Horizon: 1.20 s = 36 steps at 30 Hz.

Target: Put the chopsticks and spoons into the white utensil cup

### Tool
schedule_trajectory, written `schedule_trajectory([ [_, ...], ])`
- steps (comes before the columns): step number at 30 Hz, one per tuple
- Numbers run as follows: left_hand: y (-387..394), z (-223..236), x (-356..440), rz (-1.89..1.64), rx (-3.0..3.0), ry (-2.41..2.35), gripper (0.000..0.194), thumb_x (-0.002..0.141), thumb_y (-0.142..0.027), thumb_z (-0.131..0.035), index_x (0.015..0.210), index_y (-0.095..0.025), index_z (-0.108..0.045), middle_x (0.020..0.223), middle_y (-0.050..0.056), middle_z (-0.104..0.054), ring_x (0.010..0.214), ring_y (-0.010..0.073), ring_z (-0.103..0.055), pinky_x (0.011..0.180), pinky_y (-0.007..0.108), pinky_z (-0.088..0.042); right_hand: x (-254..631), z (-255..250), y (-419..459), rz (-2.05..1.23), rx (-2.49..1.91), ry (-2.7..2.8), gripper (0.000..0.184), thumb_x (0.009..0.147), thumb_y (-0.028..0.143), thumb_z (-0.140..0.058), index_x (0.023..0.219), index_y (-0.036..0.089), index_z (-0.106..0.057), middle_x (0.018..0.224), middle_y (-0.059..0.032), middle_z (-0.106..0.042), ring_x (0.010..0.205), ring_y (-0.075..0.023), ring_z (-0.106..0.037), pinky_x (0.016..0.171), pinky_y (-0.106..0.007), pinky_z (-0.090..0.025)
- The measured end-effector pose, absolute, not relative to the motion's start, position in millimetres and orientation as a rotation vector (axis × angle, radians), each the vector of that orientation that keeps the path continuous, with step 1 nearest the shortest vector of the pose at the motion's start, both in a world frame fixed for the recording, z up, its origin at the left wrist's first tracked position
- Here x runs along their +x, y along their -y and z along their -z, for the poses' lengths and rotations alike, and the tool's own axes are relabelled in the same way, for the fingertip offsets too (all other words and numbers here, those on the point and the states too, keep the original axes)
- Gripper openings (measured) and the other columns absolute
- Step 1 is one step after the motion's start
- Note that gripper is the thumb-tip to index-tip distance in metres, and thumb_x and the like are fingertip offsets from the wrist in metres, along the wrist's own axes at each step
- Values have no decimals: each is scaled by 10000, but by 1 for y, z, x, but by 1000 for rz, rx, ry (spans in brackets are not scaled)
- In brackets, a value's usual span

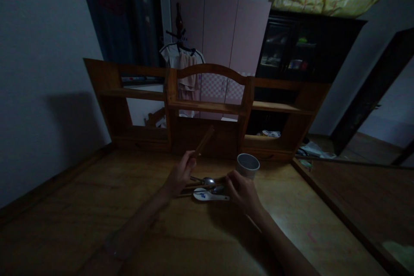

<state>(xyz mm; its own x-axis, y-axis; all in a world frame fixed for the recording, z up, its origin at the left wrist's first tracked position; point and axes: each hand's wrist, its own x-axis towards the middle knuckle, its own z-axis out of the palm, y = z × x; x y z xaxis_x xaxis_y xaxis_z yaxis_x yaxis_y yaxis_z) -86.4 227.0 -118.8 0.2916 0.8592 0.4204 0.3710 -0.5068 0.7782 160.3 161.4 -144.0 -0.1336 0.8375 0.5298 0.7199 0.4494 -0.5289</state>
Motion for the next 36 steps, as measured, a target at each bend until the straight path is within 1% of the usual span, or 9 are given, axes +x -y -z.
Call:
schedule_trajectory([
  [3, -212, 110, -68, -1259, 1584, -759, 307, 947, -468, -379, 1185, -286, -446, 720, -44, -407, 556, 104, -458, 532, 232, -395, 156, 140, -158, -183, -1260, 1900, 150, 955, 267, -429, 891, 204, -550, 739, -9, -613, 634, -143, -580, 574, -234, -367],
  [6, -202, 113, -47, -1240, 1287, -481, 306, 918, -463, -454, 1127, -243, -486, 738, -31, -395, 625, 114, -492, 624, 285, -480, 153, 137, -155, -185, -1238, 1903, 162, 962, 263, -423, 905, 202, -561, 749, -13, -616, 634, -141, -578, 571, -236, -371],
  [9, -197, 125, -32, -1189, 1131, -379, 341, 880, -488, -519, 1064, -202, -536, 759, -21, -396, 613, 103, -452, 642, 305, -494, 153, 134, -152, -206, -1221, 1903, 173, 970, 273, -421, 919, 201, -570, 775, -27, -628, 662, -149, -589, 585, -240, -393],
  [15, -178, 139, -25, -1051, 1309, -487, 286, 928, -448, -477, 974, -175, -547, 828, 13, -535, 775, 126, -530, 751, 256, -447, 148, 126, -144, -248, -1071, 1932, 198, 973, 248, -428, 1127, 201, -543, 919, -57, -654, 815, -172, -620, 724, -282, -453],
  [18, -166, 136, -25, -1033, 1540, -590, 298, 942, -434, -448, 1059, -191, -573, 990, 41, -577, 939, 176, -539, 871, 305, -439, 146, 123, -139, -203, -1019, 1951, 289, 966, 238, -435, 1247, 213, -496, 965, -69, -625, 852, -189, -600, 754, -317, -459],
  [20, -162, 135, -24, -1014, 1671, -626, 331, 953, -428, -416, 1151, -205, -560, 1011, 46, -590, 948, 186, -539, 870, 314, -445, 145, 121, -137, -168, -1006, 1953, 316, 959, 236, -442, 1272, 220, -488, 966, -74, -599, 851, -198, -583, 740, -328, -459],
  [24, -162, 142, -23, -932, 1821, -609, 374, 968, -444, -347, 1154, -193, -552, 932, 40, -602, 824, 162, -555, 751, 283, -479, 145, 120, -135, -154, -960, 1965, 261, 950, 216, -453, 1198, 221, -533, 1015, -86, -562, 909, -211, -555, 759, -335, -456],
  [29, -165, 146, -27, -798, 1972, -638, 358, 980, -433, -307, 1066, -199, -564, 899, 24, -625, 779, 144, -556, 750, 267, -451, 140, 118, -137, -293, -907, 1917, 146, 958, 216, -446, 991, 196, -587, 986, -76, -533, 898, -189, -536, 775, -311, -453],
  [36, -161, 140, -28, -743, 1997, -647, 358, 984, -431, -281, 970, -197, -552, 877, 19, -630, 794, 148, -576, 764, 267, -437, 140, 108, -140, -581, -910, 1794, 220, 951, 283, -500, 797, 174, -612, 867, -43, -523, 817, -162, -543, 715, -277, -445],
])
